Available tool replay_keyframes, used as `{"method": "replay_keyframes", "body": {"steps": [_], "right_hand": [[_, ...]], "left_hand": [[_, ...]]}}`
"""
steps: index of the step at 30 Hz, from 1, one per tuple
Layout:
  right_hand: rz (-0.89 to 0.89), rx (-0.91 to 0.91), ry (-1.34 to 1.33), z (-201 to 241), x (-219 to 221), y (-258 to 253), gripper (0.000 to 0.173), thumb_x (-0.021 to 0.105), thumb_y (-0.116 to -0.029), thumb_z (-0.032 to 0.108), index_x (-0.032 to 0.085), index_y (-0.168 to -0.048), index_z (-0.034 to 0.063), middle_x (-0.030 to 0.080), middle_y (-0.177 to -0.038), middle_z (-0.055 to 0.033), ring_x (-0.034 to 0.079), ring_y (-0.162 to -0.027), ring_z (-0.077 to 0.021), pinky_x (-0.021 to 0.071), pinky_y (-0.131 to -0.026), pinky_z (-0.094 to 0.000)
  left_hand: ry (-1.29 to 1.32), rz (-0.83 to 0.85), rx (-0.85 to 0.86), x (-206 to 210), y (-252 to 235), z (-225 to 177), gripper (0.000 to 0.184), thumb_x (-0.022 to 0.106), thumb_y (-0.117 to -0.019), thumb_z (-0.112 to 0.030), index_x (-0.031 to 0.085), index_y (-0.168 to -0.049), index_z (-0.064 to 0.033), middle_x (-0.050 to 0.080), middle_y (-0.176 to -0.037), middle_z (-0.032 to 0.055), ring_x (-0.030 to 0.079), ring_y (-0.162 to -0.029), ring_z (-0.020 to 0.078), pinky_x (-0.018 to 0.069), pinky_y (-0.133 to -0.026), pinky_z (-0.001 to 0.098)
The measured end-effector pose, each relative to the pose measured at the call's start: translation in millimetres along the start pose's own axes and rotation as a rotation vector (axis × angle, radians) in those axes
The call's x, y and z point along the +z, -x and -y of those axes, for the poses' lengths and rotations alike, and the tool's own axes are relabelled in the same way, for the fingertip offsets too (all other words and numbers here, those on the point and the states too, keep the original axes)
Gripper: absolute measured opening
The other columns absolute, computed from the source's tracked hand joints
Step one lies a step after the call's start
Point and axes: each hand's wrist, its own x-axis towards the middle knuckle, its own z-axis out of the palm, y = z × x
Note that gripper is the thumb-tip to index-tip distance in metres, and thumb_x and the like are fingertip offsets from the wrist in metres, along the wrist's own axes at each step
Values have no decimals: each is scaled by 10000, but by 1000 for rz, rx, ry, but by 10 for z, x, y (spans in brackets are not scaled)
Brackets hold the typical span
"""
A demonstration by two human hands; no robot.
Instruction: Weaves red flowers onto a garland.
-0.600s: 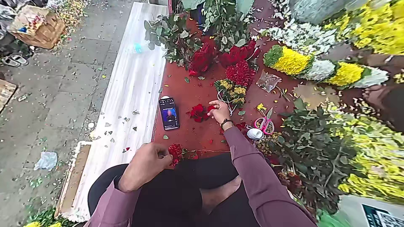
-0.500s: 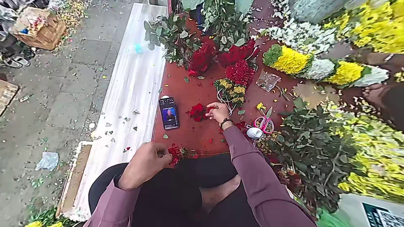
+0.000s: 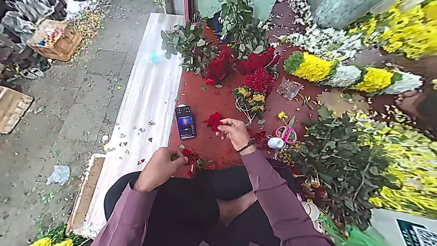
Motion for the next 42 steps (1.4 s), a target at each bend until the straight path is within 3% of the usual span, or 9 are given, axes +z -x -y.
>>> {"method": "replay_keyframes", "body": {"steps": [5,8,15,18,22,26,31,36,42], "right_hand": [[237,-195,33,371,386,458,128,704,-897,35,765,-1009,21,731,-893,-103,638,-667,-164,557,-593,-322],[411,-310,128,458,581,682,120,716,-891,50,794,-982,47,759,-985,-58,705,-835,-138,611,-734,-312],[254,-280,242,452,713,774,76,734,-856,109,772,-920,95,746,-855,-3,695,-773,-95,595,-700,-284],[326,-260,147,446,694,767,110,738,-863,67,767,-968,51,756,-900,-43,713,-807,-126,616,-738,-307],[550,-284,88,398,632,724,412,714,-833,-13,681,-1241,23,723,-1123,-97,712,-910,-171,626,-798,-350],[444,-443,137,291,728,737,282,716,-860,5,731,-1140,17,734,-1109,-82,709,-962,-161,620,-850,-344],[404,-422,98,259,740,737,221,776,-859,53,753,-1076,17,745,-1063,-76,713,-910,-151,623,-791,-322],[419,-328,-31,258,745,735,324,823,-792,-13,728,-1101,-32,749,-1019,-111,721,-908,-175,625,-816,-334],[331,-156,-207,291,783,770,370,806,-766,-49,681,-1114,-54,727,-905,-147,705,-769,-202,610,-663,-337]], "left_hand": [[382,-52,-51,37,10,-71,203,699,-988,-244,690,-1038,-48,695,-739,12,555,-543,73,452,-513,230],[570,-36,-46,79,5,-126,248,714,-969,-190,635,-1124,-13,713,-804,52,568,-580,82,464,-550,232],[573,-32,-7,165,-36,-134,425,836,-827,-119,613,-1166,6,748,-906,106,694,-744,150,551,-634,274],[582,-37,3,176,-38,-144,423,831,-808,-88,611,-1156,10,739,-871,97,681,-719,139,542,-620,267],[632,-71,-5,168,-50,-116,389,814,-794,-83,618,-1117,5,711,-823,87,623,-657,123,487,-569,254],[647,-69,-20,188,-67,-105,368,817,-790,-79,620,-1090,1,695,-792,80,590,-611,111,457,-530,243],[552,-123,-25,208,-54,-118,424,840,-752,-109,614,-1098,-14,698,-807,73,646,-666,132,519,-569,264],[483,-84,-5,182,-65,-86,478,859,-741,-135,613,-1133,-19,697,-822,59,668,-716,144,569,-659,299],[536,-30,-3,166,-53,-108,328,756,-862,-121,658,-1151,1,712,-885,73,654,-715,138,545,-630,275]]}}
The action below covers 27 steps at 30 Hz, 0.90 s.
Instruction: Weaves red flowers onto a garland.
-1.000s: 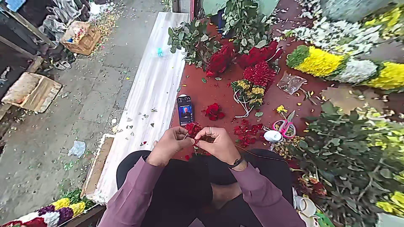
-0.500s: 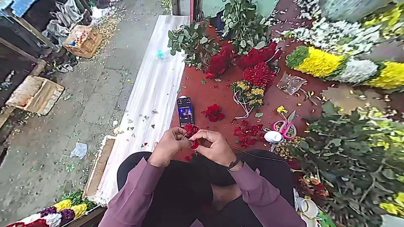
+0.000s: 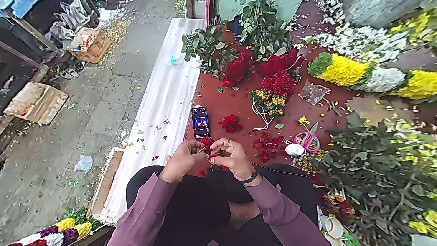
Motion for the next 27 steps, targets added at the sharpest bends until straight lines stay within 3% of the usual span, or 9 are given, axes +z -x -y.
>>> {"method": "replay_keyframes", "body": {"steps": [2,7,13,16,19,21,23,25,27], "right_hand": [[-95,32,-68,27,40,33,397,807,-762,-56,653,-1128,-56,709,-831,-142,674,-643,-191,580,-544,-313],[-235,86,-136,-29,112,90,439,811,-771,-60,608,-1161,-59,683,-758,-146,625,-538,-183,531,-454,-292],[-244,193,-1,2,87,62,566,862,-739,0,555,-1214,-27,672,-735,-131,608,-496,-180,519,-426,-288],[-167,298,79,0,-7,41,694,906,-712,93,530,-1290,11,616,-676,-74,544,-473,-134,468,-425,-261],[-73,249,189,-13,-183,14,732,926,-723,248,559,-1324,48,565,-643,-12,499,-511,-93,451,-495,-253],[-65,145,313,14,-290,7,672,896,-767,296,594,-1325,73,616,-733,-11,566,-620,-118,509,-579,-288],[-43,50,491,-29,-364,16,691,860,-776,315,574,-1381,143,691,-1034,-1,656,-930,-146,571,-764,-347],[104,16,548,-123,-388,44,826,845,-778,305,469,-1498,153,626,-1359,-18,604,-1232,-170,542,-1012,-411],[213,24,448,-195,-364,77,776,841,-815,255,492,-1487,85,649,-1322,-64,681,-1088,-174,605,-922,-373]], "left_hand": [[-24,-23,20,-4,-7,22,249,710,-921,-125,689,-1134,2,715,-851,67,640,-668,135,538,-601,274],[-133,1,107,25,4,51,184,644,-943,-114,741,-1073,-28,716,-809,42,628,-630,118,526,-572,273],[-283,70,204,8,-8,51,222,773,-927,-279,776,-996,-68,740,-795,16,669,-640,99,580,-605,278],[-291,94,217,-22,-23,62,151,753,-942,-221,781,-942,-73,735,-778,1,650,-633,67,555,-598,250],[-281,88,193,-47,-30,65,145,722,-948,-199,758,-895,-69,689,-718,-7,593,-599,62,490,-562,250],[-307,62,161,-69,-25,61,154,717,-928,-207,743,-843,-81,656,-663,-17,566,-564,65,466,-538,261],[-335,49,112,-101,-12,39,166,722,-904,-215,720,-792,-92,627,-632,-24,545,-547,68,448,-527,273],[-361,38,60,-123,-4,-15,184,731,-885,-220,694,-747,-103,597,-610,-29,516,-532,72,422,-517,285],[-389,18,21,-130,4,-93,207,724,-876,-217,665,-707,-111,567,-587,-33,489,-519,74,400,-510,294]]}}
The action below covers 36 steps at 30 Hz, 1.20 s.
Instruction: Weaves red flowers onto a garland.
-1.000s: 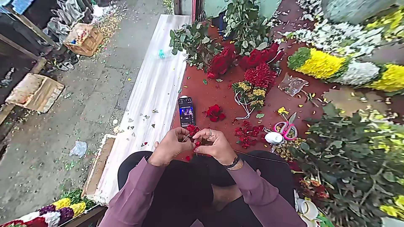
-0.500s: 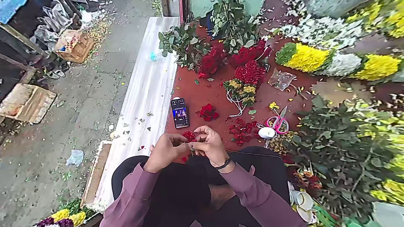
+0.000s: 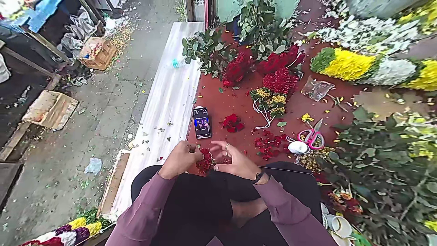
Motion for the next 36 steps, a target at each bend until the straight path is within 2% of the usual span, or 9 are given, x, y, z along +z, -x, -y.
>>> {"method": "replay_keyframes", "body": {"steps": [5,10,13,16,19,23,26,31,36], "right_hand": [[-81,-102,-48,96,-131,39,147,737,-945,208,785,-973,72,748,-910,-13,693,-805,-77,599,-741,-272],[85,-293,-89,392,-94,199,134,729,-943,158,771,-956,31,720,-874,-31,663,-788,-68,578,-729,-247],[-1,-421,-191,503,-186,206,117,741,-934,107,772,-962,-2,718,-870,-46,657,-792,-76,573,-732,-245],[41,-441,-460,386,-277,108,84,717,-936,61,761,-972,-2,716,-895,-39,656,-815,-75,566,-741,-260],[-32,-255,-620,419,-202,197,98,664,-938,86,731,-868,99,702,-797,96,630,-769,54,538,-727,-170],[78,-372,-750,233,-14,230,152,691,-915,23,765,-1031,88,766,-958,-7,677,-756,-30,560,-659,-208],[112,-465,-637,282,-194,193,114,682,-928,29,787,-968,46,771,-931,-48,670,-692,-42,554,-596,-213],[-13,-315,-388,235,-529,186,97,705,-925,40,782,-954,-12,764,-898,-56,704,-804,-80,596,-758,-270],[296,-21,-110,89,-842,283,178,693,-986,185,775,-991,27,742,-848,-10,646,-708,-35,546,-659,-229]], "left_hand": [[48,-51,-112,-80,70,-158,276,688,-901,-193,607,-647,-124,500,-546,-54,395,-454,49,305,-447,256],[-410,-80,-118,-16,137,-374,266,684,-861,-352,659,-701,-140,592,-624,-1,575,-599,169,467,-563,452],[-756,281,33,177,333,-827,252,683,-886,-353,697,-788,-121,648,-706,71,653,-708,291,512,-627,605],[-548,473,406,321,360,-1160,153,701,-931,-250,754,-850,-131,693,-741,-20,639,-658,109,543,-610,388],[-268,359,529,411,246,-1307,162,676,-984,-214,753,-946,-77,720,-853,-18,656,-736,37,573,-687,258],[-374,-19,516,441,73,-1182,192,628,-995,-296,712,-928,-136,681,-770,-49,635,-670,57,564,-631,314],[-461,-131,481,336,-31,-967,195,626,-995,-306,715,-918,-149,687,-785,-53,644,-688,65,577,-650,347],[-553,82,362,40,17,-665,195,646,-970,-280,748,-936,-117,700,-802,3,657,-714,126,577,-696,419],[-529,247,277,31,133,-428,176,696,-898,-307,736,-857,-140,656,-690,-18,600,-600,115,527,-588,394]]}}
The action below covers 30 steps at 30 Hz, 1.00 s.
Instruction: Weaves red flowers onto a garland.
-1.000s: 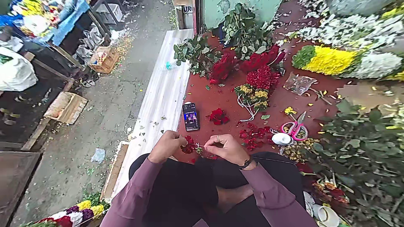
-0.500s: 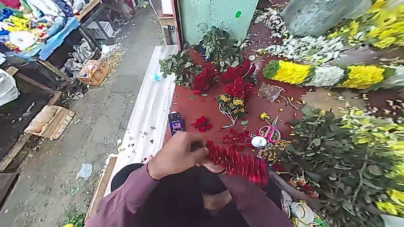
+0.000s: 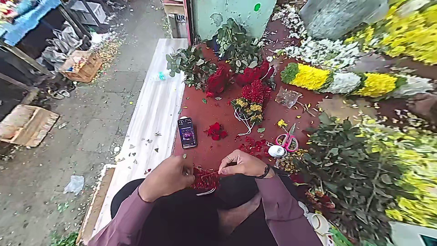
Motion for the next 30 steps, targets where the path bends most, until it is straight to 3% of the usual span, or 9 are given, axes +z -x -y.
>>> {"method": "replay_keyframes", "body": {"steps": [2,6,10,13,15,18,21,26,30], "right_hand": [[-70,265,144,-170,-179,46,252,644,-1015,272,767,-1029,52,721,-807,-20,649,-659,-84,567,-630,-282],[-510,702,468,-763,-603,-199,247,652,-984,275,755,-1125,101,748,-1033,-103,725,-919,-240,587,-892,-499],[-759,651,766,-1142,-885,-659,183,714,-922,184,763,-1091,133,740,-1083,-114,710,-995,-320,563,-877,-624],[-725,656,909,-1349,-975,-925,334,804,-828,187,743,-1154,152,701,-1166,-116,684,-1044,-349,558,-855,-652],[-691,734,895,-1351,-991,-1007,410,805,-797,168,722,-1198,151,729,-1078,-123,693,-1015,-373,547,-840,-682],[-764,767,669,-1208,-1015,-872,423,741,-832,112,715,-1252,157,739,-1020,-148,707,-940,-365,557,-830,-643],[-888,667,292,-1199,-940,-471,337,704,-890,97,714,-1217,177,740,-987,-136,699,-688,-259,588,-616,-448],[-919,472,56,-740,-591,-437,247,747,-921,130,707,-1159,78,735,-891,-100,639,-615,-165,521,-536,-313],[-749,187,-162,-281,-94,-493,199,728,-912,48,710,-1098,-20,720,-843,-132,647,-649,-167,560,-594,-317]], "left_hand": [[44,-22,2,81,36,79,168,702,-887,-318,730,-835,-161,637,-670,-41,572,-575,94,501,-559,369],[147,-93,-24,180,35,271,155,707,-886,-331,727,-829,-188,632,-667,-72,557,-558,59,492,-540,326],[219,-104,-71,223,6,424,157,713,-884,-335,716,-801,-202,598,-625,-83,524,-526,59,455,-506,316],[215,-75,-100,256,-17,465,169,705,-886,-349,714,-792,-209,595,-620,-81,533,-532,68,463,-520,337],[218,-70,-107,264,-18,469,180,700,-894,-355,708,-793,-206,605,-630,-79,550,-547,72,478,-536,344],[238,-71,-118,247,-8,437,194,697,-906,-363,716,-805,-199,619,-646,-74,563,-562,71,487,-551,345],[262,-63,-102,245,3,390,211,695,-924,-373,728,-825,-190,630,-647,-75,572,-558,61,496,-543,326],[305,-65,-130,286,32,378,222,710,-925,-389,728,-837,-187,626,-649,-71,571,-566,63,488,-550,319],[506,-184,-211,358,64,425,234,718,-942,-361,724,-910,-130,665,-702,-30,632,-611,98,552,-590,317]]}}
